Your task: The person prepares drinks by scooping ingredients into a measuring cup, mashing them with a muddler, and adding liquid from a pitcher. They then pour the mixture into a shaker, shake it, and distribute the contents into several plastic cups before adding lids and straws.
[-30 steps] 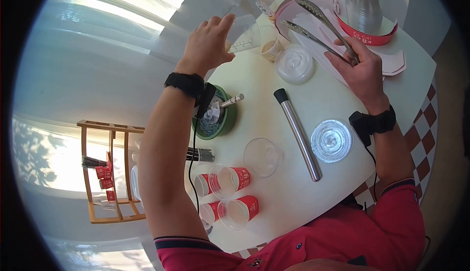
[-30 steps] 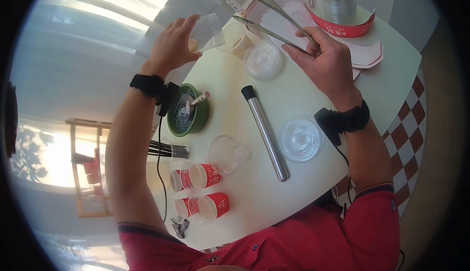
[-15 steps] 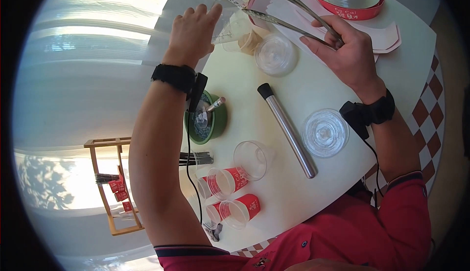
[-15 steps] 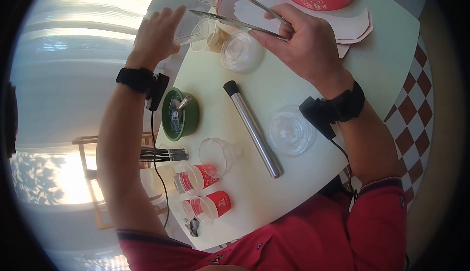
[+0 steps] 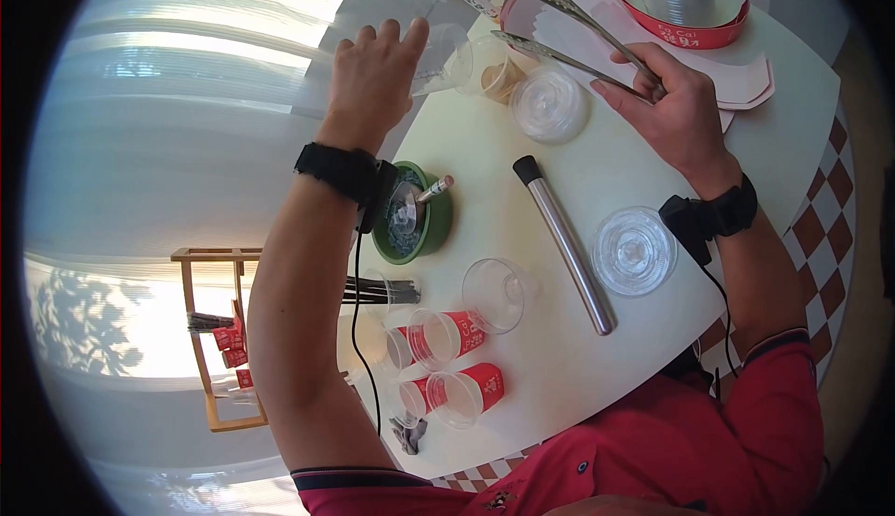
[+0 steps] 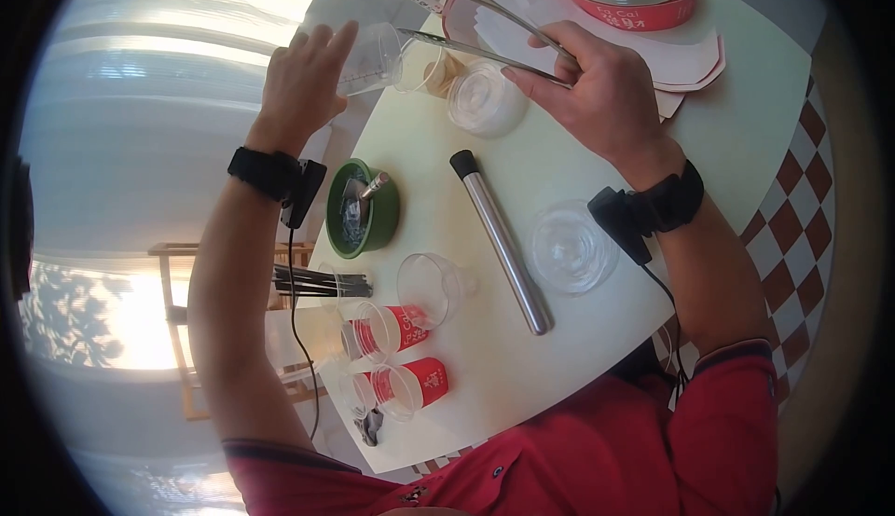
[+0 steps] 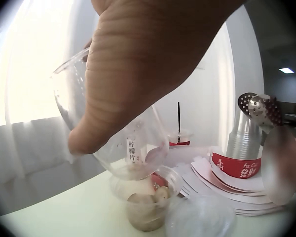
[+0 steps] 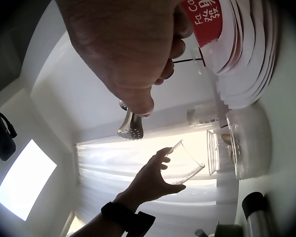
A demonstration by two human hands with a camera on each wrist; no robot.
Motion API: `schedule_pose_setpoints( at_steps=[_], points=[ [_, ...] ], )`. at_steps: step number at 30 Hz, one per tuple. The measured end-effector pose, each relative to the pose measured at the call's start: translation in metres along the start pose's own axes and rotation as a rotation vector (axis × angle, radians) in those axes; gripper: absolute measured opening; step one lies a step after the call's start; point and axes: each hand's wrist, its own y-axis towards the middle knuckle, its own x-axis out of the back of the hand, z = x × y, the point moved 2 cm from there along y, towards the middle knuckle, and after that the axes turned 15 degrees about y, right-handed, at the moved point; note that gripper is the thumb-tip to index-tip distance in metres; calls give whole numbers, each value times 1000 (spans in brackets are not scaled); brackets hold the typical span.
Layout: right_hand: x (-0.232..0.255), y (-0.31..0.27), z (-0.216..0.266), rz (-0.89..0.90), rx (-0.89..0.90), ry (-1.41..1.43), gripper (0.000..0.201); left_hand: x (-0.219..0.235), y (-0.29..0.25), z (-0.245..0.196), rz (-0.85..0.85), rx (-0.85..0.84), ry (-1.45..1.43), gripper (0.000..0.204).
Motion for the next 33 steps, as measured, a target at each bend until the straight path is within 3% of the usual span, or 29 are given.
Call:
schedule_pose_setpoints(
  at_steps=[2,5,8,11,15,18,21,25,28,31,33],
  points=[
    [-1,-1,1,9,-4,8,31,2,-7,2,37,26,-18,70],
    [-1,0,2,29,2,5,30,-8,-17,16,234,240,-246,77],
    [-2,-2,2,39,6,-1,30,-10,-39,19,184,325,-452,91],
    [-4,-1,7,56,3,4,30,-12,-69,20,215,501,-837,103],
    [-7,-3,6,80,-35,17,30,19,-135,16,17,757,-1592,102],
    [-9,-3,13,113,-80,9,29,48,-186,18,-160,853,-1772,95],
    [-12,-4,8,144,-92,37,27,72,-239,18,-329,911,-1787,94],
    [-10,-5,7,169,-84,3,25,111,-321,6,-419,1014,-1615,117],
    [-16,-8,5,146,-46,35,24,137,-401,-20,-553,1102,-1490,110],
    [-22,-8,21,230,58,-11,23,165,-462,-58,-693,1292,-1427,98],
    [-30,-5,33,299,56,19,24,182,-487,-85,-690,1491,-1331,100]
  ],
)
